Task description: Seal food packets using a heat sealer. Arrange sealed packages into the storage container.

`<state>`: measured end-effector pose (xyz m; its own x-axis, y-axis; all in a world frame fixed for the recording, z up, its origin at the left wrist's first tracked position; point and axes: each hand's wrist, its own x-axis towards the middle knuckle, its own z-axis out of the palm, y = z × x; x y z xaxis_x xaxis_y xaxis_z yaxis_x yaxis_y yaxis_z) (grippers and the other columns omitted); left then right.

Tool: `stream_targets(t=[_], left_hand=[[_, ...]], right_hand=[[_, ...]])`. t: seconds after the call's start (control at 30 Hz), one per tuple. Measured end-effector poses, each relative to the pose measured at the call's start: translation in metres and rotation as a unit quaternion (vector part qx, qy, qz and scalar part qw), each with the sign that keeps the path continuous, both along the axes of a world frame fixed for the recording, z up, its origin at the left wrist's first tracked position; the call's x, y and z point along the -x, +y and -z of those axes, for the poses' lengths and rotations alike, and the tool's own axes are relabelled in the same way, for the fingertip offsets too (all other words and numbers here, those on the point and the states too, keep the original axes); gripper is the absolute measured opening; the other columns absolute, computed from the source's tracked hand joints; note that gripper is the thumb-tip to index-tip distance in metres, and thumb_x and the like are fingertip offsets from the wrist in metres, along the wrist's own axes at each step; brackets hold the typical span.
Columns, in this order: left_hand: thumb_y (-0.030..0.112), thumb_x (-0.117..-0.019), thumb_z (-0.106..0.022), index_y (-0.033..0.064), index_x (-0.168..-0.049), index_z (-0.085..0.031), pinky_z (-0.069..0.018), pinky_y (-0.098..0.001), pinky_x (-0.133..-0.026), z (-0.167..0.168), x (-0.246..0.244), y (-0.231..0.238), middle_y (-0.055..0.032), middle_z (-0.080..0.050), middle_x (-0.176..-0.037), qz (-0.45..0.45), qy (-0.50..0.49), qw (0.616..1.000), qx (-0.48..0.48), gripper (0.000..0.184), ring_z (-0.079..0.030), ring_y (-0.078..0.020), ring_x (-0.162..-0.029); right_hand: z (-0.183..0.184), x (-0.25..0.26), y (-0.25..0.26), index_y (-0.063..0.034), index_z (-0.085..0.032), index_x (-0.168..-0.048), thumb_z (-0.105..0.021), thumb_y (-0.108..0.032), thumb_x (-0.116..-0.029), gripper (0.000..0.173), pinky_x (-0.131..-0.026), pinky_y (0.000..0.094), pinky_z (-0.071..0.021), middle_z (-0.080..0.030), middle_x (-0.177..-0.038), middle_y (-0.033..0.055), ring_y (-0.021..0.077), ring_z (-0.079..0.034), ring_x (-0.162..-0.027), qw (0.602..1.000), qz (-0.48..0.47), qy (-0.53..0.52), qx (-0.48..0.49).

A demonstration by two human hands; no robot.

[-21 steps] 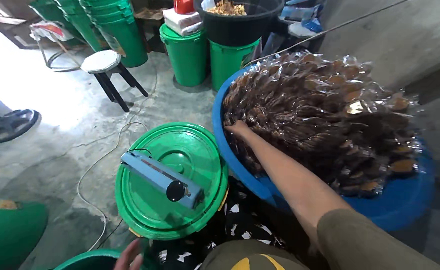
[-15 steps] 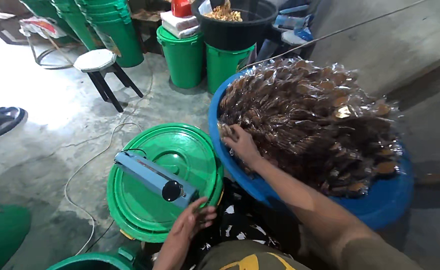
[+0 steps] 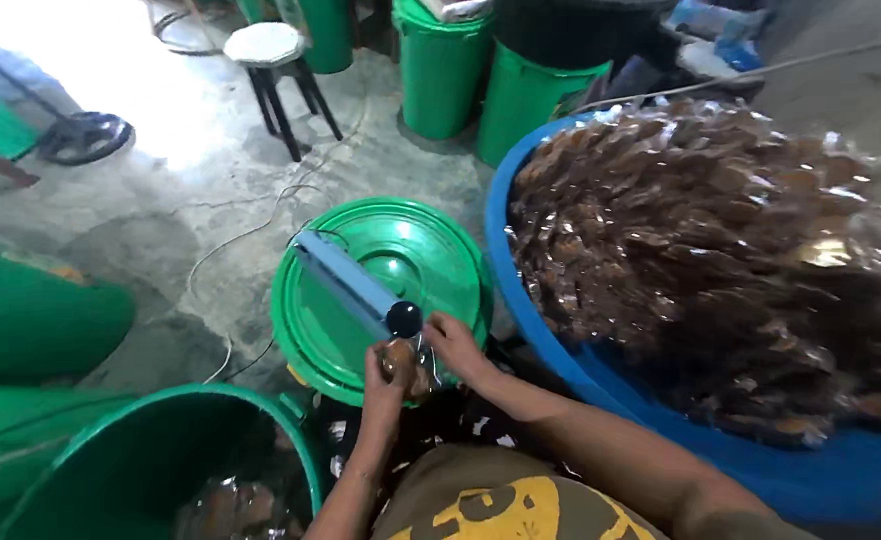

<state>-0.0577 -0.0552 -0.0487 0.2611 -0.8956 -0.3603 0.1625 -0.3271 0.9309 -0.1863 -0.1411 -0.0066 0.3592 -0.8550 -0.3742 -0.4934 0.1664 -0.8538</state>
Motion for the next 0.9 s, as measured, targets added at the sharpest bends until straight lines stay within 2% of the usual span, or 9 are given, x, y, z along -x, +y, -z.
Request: stream_targets(t=[0.1, 0.23, 0.3, 0.37, 0.43, 0.5, 0.53, 0.7, 0.9], left_hand=[[0.004, -0.0966, -0.058, -0.0053, -0.144, -0.036, -0.0554, -0.0393, -0.089, 0.017, -0.014, -0.018, -0.0233, -0.057, -0.126, -0.083, -0.069, 0.994, 0.024, 0.053, -0.063, -0.0240, -0.107], [0.010, -0.1026, -0.055, -0.0028, -0.148, -0.031, -0.0563, -0.0412, -0.088, 0.013, -0.026, -0.044, -0.0250, -0.055, -0.129, -0.147, -0.025, 0.989, 0.010, 0.053, -0.064, -0.0266, -0.106], [0.014, -0.1047, -0.054, 0.0005, -0.151, -0.027, -0.0570, -0.0427, -0.084, 0.008, -0.037, -0.055, -0.0260, -0.054, -0.131, -0.159, -0.006, 0.987, 0.012, 0.055, -0.064, -0.0280, -0.104], [0.016, -0.1051, -0.053, 0.0014, -0.152, -0.027, -0.0576, -0.0422, -0.082, 0.004, -0.051, -0.064, -0.0257, -0.054, -0.130, -0.158, -0.011, 0.987, 0.023, 0.055, -0.065, -0.0277, -0.103], [0.016, -0.1040, -0.054, 0.0003, -0.151, -0.029, -0.0567, -0.0424, -0.085, 0.004, -0.063, -0.072, -0.0261, -0.053, -0.131, -0.149, -0.034, 0.988, 0.030, 0.056, -0.064, -0.0283, -0.105], [0.018, -0.1040, -0.054, -0.0003, -0.151, -0.031, -0.0548, -0.0449, -0.091, 0.004, -0.074, -0.075, -0.0279, -0.050, -0.136, -0.134, -0.060, 0.989, 0.025, 0.056, -0.061, -0.0310, -0.112], [0.021, -0.1050, -0.052, -0.0001, -0.151, -0.031, -0.0539, -0.0459, -0.093, 0.006, -0.078, -0.075, -0.0283, -0.050, -0.137, -0.127, -0.071, 0.989, 0.021, 0.055, -0.061, -0.0317, -0.114], [0.028, -0.1105, -0.037, 0.0050, -0.158, -0.017, -0.0545, -0.0469, -0.091, 0.020, -0.089, -0.068, -0.0278, -0.051, -0.137, -0.176, -0.026, 0.984, 0.019, 0.056, -0.062, -0.0313, -0.113], [0.040, -0.1119, -0.022, 0.0081, -0.156, -0.020, -0.0543, -0.0346, -0.080, 0.005, -0.081, -0.074, -0.0147, -0.051, -0.125, -0.239, 0.065, 0.969, 0.002, 0.054, -0.061, -0.0174, -0.096]], right_hand=[[0.011, -0.029, -0.024, 0.0067, -0.062, -0.131, -0.060, -0.005, -0.0971, 0.036, -0.105, 0.0562, -0.0472, -0.067, -0.124, 0.0277, 0.0402, -0.063, -0.120, 0.983, -0.097, 0.094, 0.128], [0.002, -0.057, -0.074, 0.0040, -0.060, -0.130, -0.050, -0.020, -0.1075, 0.035, -0.099, 0.0553, -0.0504, -0.069, -0.116, 0.0268, 0.0404, -0.067, -0.111, 0.971, -0.114, 0.160, 0.138], [-0.022, -0.058, -0.090, 0.0025, -0.055, -0.136, -0.046, -0.023, -0.1105, 0.038, -0.093, 0.0518, -0.0514, -0.067, -0.116, 0.0256, 0.0367, -0.067, -0.103, 0.983, -0.108, 0.101, 0.109], [-0.051, -0.054, -0.084, -0.0006, -0.048, -0.148, -0.046, -0.026, -0.1104, 0.046, -0.105, 0.0502, -0.0476, -0.058, -0.139, 0.0238, 0.0348, -0.059, -0.125, 0.963, -0.232, 0.094, 0.096], [-0.067, -0.056, -0.057, -0.0073, -0.030, -0.161, -0.056, -0.031, -0.1055, 0.066, -0.116, 0.0584, -0.0350, -0.034, -0.161, 0.0251, 0.0417, -0.037, -0.147, 0.900, -0.360, 0.211, 0.126], [-0.058, -0.061, -0.033, -0.0102, -0.017, -0.165, -0.064, -0.019, -0.0984, 0.082, -0.114, 0.0647, -0.0332, -0.026, -0.164, 0.0267, 0.0460, -0.029, -0.150, 0.861, -0.375, 0.309, 0.149], [-0.048, -0.063, -0.026, -0.0118, -0.014, -0.165, -0.063, -0.013, -0.0969, 0.084, -0.111, 0.0632, -0.0380, -0.027, -0.164, 0.0265, 0.0456, -0.033, -0.148, 0.860, -0.360, 0.327, 0.153], [-0.002, -0.051, -0.008, -0.0064, -0.046, -0.154, -0.055, -0.027, -0.1003, 0.058, -0.094, 0.0501, -0.0546, -0.053, -0.148, 0.0243, 0.0399, -0.061, -0.125, 0.887, -0.235, 0.236, 0.320], [0.005, -0.044, -0.006, -0.0038, -0.051, -0.149, -0.059, -0.025, -0.0980, 0.056, -0.097, 0.0517, -0.0536, -0.056, -0.144, 0.0273, 0.0420, -0.063, -0.123, 0.894, -0.217, 0.183, 0.346]])
